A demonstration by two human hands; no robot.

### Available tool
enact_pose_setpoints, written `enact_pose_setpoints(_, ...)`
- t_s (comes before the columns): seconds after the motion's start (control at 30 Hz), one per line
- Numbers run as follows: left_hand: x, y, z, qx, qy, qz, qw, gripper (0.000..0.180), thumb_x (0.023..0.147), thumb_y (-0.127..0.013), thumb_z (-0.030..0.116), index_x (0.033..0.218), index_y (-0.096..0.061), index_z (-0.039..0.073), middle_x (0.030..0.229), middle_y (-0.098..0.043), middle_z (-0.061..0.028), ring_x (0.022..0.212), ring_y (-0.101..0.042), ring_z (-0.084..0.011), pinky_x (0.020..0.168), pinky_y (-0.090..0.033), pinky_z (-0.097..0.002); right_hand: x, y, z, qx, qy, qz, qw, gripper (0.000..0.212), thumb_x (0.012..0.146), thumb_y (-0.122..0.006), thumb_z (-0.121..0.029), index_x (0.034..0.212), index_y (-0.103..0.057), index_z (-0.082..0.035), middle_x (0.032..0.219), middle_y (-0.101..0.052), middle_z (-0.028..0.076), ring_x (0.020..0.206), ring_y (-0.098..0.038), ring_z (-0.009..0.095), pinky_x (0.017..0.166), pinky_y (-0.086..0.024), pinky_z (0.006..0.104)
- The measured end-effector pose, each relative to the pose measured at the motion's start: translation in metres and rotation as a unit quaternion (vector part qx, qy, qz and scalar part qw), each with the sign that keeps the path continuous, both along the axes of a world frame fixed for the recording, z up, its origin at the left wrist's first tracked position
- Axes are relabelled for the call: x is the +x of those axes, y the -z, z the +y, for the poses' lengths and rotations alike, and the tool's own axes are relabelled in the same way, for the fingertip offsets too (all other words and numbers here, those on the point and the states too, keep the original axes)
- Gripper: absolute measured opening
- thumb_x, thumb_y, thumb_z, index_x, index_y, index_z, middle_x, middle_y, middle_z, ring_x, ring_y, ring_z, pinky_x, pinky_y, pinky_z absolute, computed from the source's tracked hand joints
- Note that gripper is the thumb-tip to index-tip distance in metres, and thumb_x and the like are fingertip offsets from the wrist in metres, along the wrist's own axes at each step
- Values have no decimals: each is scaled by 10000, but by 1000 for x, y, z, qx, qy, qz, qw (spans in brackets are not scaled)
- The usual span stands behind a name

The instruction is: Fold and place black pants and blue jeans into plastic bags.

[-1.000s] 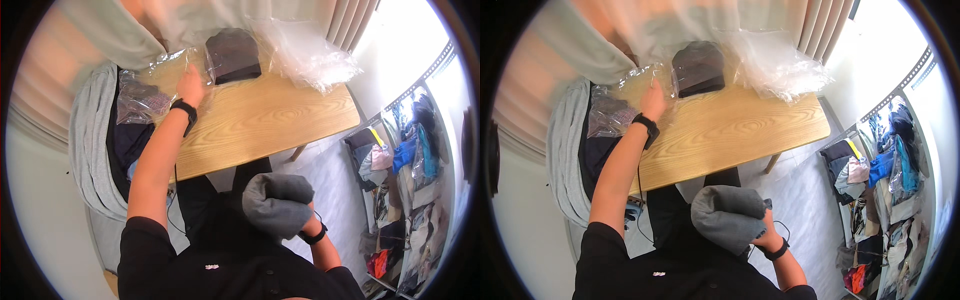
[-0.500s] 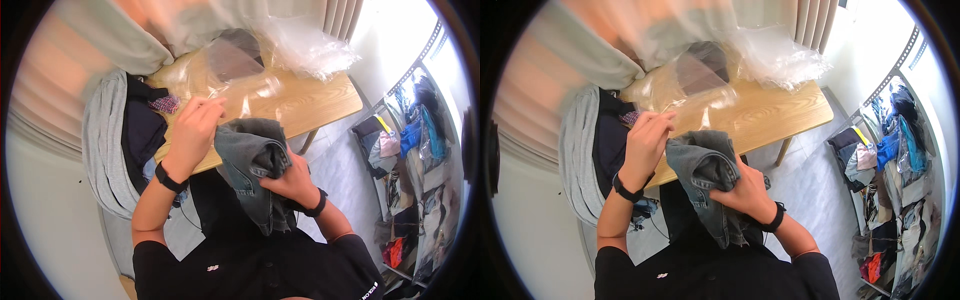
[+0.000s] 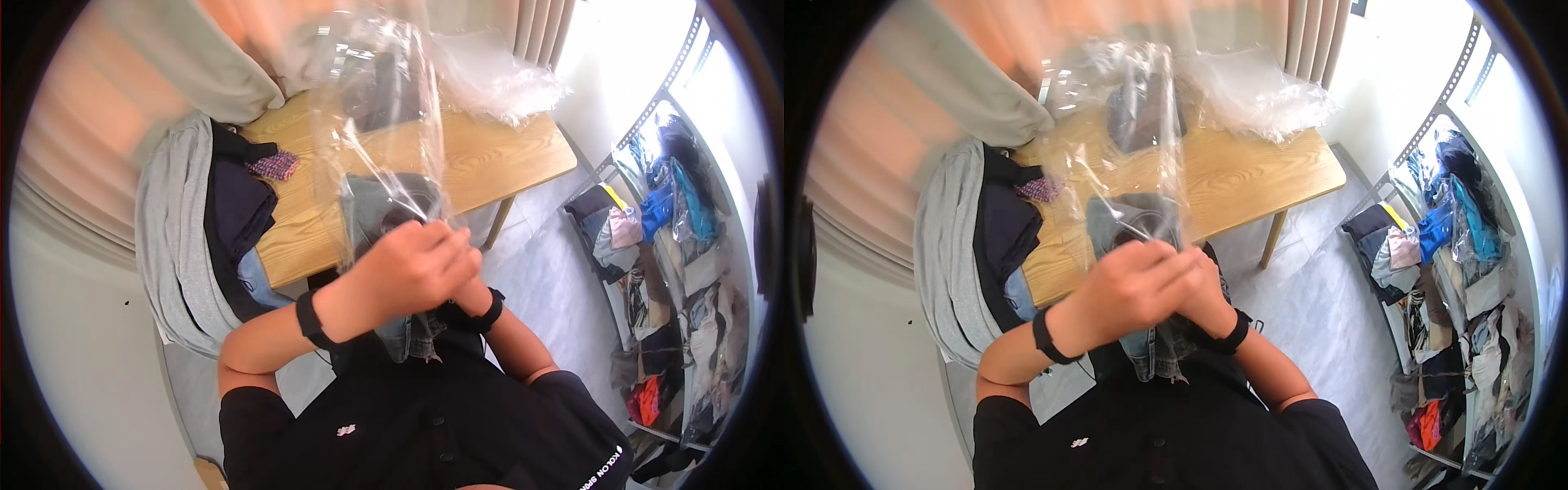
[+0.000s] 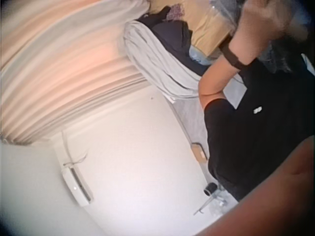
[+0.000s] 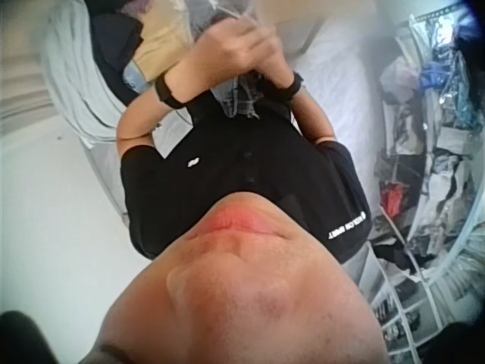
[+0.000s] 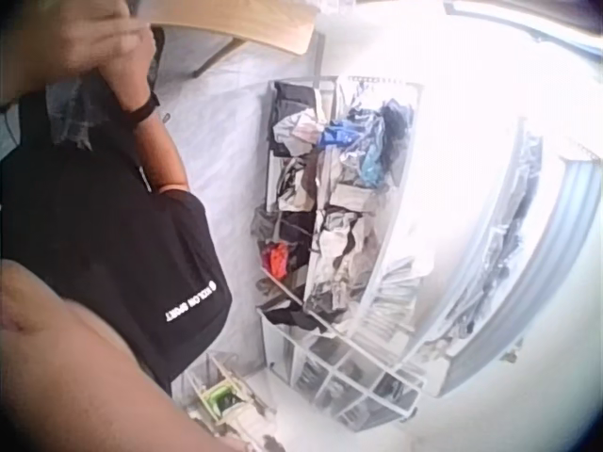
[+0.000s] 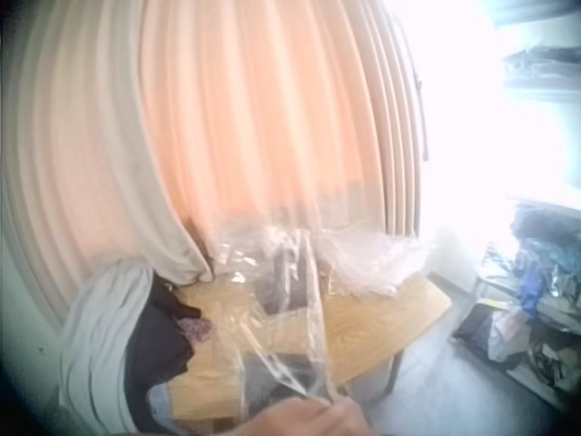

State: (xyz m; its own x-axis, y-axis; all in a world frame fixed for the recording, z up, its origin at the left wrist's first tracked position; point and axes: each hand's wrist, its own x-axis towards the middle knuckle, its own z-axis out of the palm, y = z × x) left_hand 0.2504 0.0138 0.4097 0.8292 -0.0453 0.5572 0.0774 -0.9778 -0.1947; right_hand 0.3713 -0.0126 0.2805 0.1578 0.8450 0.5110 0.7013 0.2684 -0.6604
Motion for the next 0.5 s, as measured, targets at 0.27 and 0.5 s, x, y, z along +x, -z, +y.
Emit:
enact_pose_setpoints(0.27,-55,-38,-22,-182,46,-55,981,462,726,-693,162,1156,-543,84,1201,-539,-141,1102,-515,-260,866,-419,-367,19,-12,-9,-174,-152,488,842,433,771,-615,-162,1150,-509,17,1061,-580,100,958,-541,171,836,-448,303)
enact_pose_setpoints(0.5,-62,-3,-3,-378,-137,-75,912,472,776,-652,57,1227,-515,35,1271,-491,-184,1119,-518,-337,946,-402,-370,19,-17,-4,-193,-301,740,570,487,842,-501,-325,1193,-486,13,1131,-575,137,995,-581,226,887,-468,327)
